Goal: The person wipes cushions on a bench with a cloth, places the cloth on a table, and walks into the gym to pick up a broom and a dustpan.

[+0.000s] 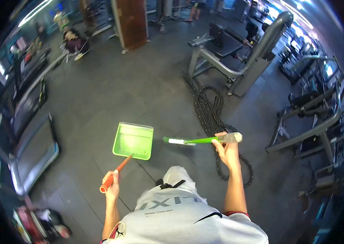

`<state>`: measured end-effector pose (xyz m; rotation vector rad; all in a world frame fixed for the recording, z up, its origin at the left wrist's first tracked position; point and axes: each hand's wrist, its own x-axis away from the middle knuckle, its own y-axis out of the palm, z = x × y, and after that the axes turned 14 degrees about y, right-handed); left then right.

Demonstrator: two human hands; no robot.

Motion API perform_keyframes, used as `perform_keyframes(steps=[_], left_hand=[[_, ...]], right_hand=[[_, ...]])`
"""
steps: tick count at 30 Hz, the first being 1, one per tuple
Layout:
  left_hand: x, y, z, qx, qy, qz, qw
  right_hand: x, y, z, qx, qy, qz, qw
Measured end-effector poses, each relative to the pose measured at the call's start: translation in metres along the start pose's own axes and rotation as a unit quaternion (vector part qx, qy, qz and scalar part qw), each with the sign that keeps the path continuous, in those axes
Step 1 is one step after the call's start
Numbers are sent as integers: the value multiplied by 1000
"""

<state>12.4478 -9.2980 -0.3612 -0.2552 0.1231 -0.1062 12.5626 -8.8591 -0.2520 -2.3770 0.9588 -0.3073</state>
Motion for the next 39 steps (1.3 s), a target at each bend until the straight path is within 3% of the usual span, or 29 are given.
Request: perform_keyframes(steps=[6,8,10,13,18,20,21,24,26,30,34,38,39], left_hand=[[-276,73,-7,68,-40,14,997],[-353,108,-9,75,-63,21,995],[-419,144,-5,83,-65,40,994],[-514,176,-10,76,-52,60,994],[-660,223,3,111,-105,93,984],[-723,258,-11,111,-80,88,987],[-761,277,-17,108,-63,84,989],[-882,333,-34,124,-52,26,991],[-972,365,-45,105,-39,-22,993],[-1184,476,-32,62,-18,-163,985],[-1331,570,-19,82,4,-211,974],[-1468,688,-28,85,15,-203,975],[-1492,718,-22,94,5,-182,979]], right_hand=[[-191,91,-27,-168,139,-46,975],[-278,139,-27,-198,101,-71,972],[-373,174,-48,-79,27,-93,992],[-500,214,-100,70,5,-120,990],[-683,274,-156,-32,-11,-81,996],[-759,299,-160,-84,-8,-69,994],[-797,302,-166,-39,33,-64,997],[-908,325,-165,-78,61,-15,995],[-969,315,-184,16,74,16,997],[-1092,308,-189,-132,100,59,984],[-1180,309,-192,-154,157,96,971],[-1335,329,-141,-111,70,54,990],[-1381,324,-149,-33,33,62,997]])
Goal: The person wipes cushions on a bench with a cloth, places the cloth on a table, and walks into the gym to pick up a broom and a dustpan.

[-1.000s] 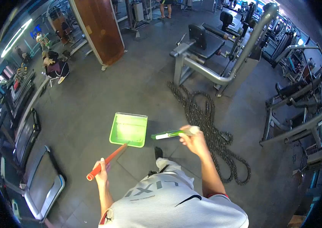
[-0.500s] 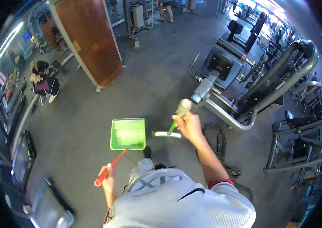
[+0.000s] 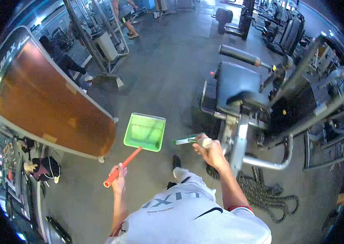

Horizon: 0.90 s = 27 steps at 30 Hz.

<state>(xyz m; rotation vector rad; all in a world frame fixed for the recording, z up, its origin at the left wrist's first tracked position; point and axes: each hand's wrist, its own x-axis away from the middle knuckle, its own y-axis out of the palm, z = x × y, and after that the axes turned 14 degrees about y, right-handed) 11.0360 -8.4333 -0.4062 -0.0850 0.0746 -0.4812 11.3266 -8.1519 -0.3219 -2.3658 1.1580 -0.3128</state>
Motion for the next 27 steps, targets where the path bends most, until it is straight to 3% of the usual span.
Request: perform_keyframes(steps=[3,10,13,15,16,19,21,27], left_hand=[[-97,45,10,29,-2,53,998],[-289,124,2,89,-46,110,989],[-391,171,-29,73,-56,72,993],[-473,209,-46,75,-55,47,995],[-517,229,-47,75,-58,26,995],[-636,322,-17,53,-55,-35,996],[-723,373,-18,29,-54,-90,994],[-938,547,0,51,-33,-182,982]], right_hand=[[-138,21,14,68,27,-11,997],[-399,9,-4,19,96,94,991],[-510,-3,18,-9,164,168,972],[-577,-12,32,-117,156,191,962],[-606,-23,18,-57,165,190,966],[-678,-54,21,-59,146,234,959],[-728,-73,22,-62,192,248,948],[-884,-102,75,-99,213,320,918]])
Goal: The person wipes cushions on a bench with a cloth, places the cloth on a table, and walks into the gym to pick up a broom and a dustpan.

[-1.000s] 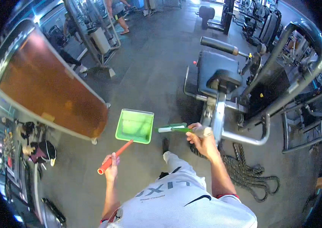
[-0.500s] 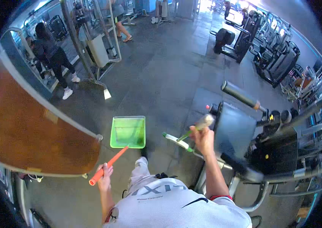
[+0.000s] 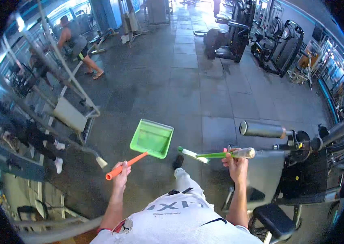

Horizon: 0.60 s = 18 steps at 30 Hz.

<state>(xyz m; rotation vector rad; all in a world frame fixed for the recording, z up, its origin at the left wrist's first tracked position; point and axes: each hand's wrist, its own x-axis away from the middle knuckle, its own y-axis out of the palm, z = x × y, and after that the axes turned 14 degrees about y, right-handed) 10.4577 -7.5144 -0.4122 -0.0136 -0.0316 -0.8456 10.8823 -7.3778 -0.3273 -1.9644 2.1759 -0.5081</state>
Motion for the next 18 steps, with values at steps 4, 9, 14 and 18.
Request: perform_keyframes(steps=[4,9,14,18], left_hand=[[-130,78,5,27,-13,10,999],[-278,145,27,57,-27,43,997],[-427,210,26,65,-22,58,996],[-574,274,-16,37,-29,46,998]], right_hand=[[-148,54,-7,31,8,-7,999],[-337,122,-69,148,-20,18,989],[-513,181,-113,116,-17,48,992],[-665,227,-121,164,-50,109,979]])
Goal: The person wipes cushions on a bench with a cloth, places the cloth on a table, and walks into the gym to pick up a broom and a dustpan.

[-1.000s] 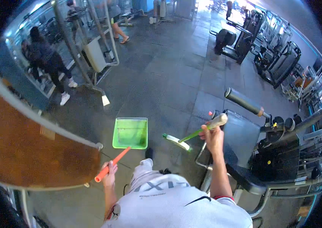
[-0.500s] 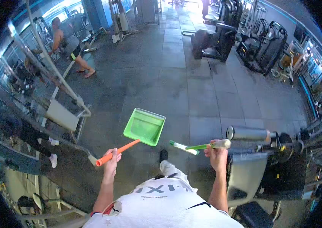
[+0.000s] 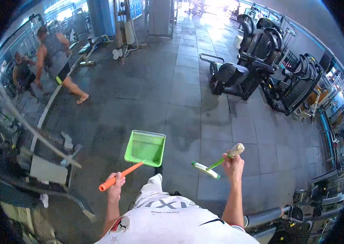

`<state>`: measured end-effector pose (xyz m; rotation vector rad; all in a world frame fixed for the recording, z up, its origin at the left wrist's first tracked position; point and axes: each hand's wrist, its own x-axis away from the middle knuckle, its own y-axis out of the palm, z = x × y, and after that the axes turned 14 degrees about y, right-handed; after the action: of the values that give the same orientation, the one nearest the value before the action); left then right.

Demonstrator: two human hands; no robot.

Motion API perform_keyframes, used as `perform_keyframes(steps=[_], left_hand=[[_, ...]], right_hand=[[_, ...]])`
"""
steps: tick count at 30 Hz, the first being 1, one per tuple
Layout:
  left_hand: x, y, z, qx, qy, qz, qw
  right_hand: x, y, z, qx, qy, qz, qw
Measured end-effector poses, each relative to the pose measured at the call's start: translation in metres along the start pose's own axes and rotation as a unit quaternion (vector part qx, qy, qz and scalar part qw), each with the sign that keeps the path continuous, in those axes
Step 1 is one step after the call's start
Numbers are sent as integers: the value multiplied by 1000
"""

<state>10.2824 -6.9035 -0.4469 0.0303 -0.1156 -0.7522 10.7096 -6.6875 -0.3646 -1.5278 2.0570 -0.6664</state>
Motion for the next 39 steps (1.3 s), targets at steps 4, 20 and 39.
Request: perform_keyframes(steps=[4,20,39], left_hand=[[-144,92,6,-16,21,-54,998],[-677,463,123,17,26,-74,997],[-1283,866,156,-75,63,-111,989]], right_hand=[[-118,33,-63,89,-109,63,988],[-623,224,-364,-491,-307,30,815],[-1227,476,-593,-461,-348,-25,816]])
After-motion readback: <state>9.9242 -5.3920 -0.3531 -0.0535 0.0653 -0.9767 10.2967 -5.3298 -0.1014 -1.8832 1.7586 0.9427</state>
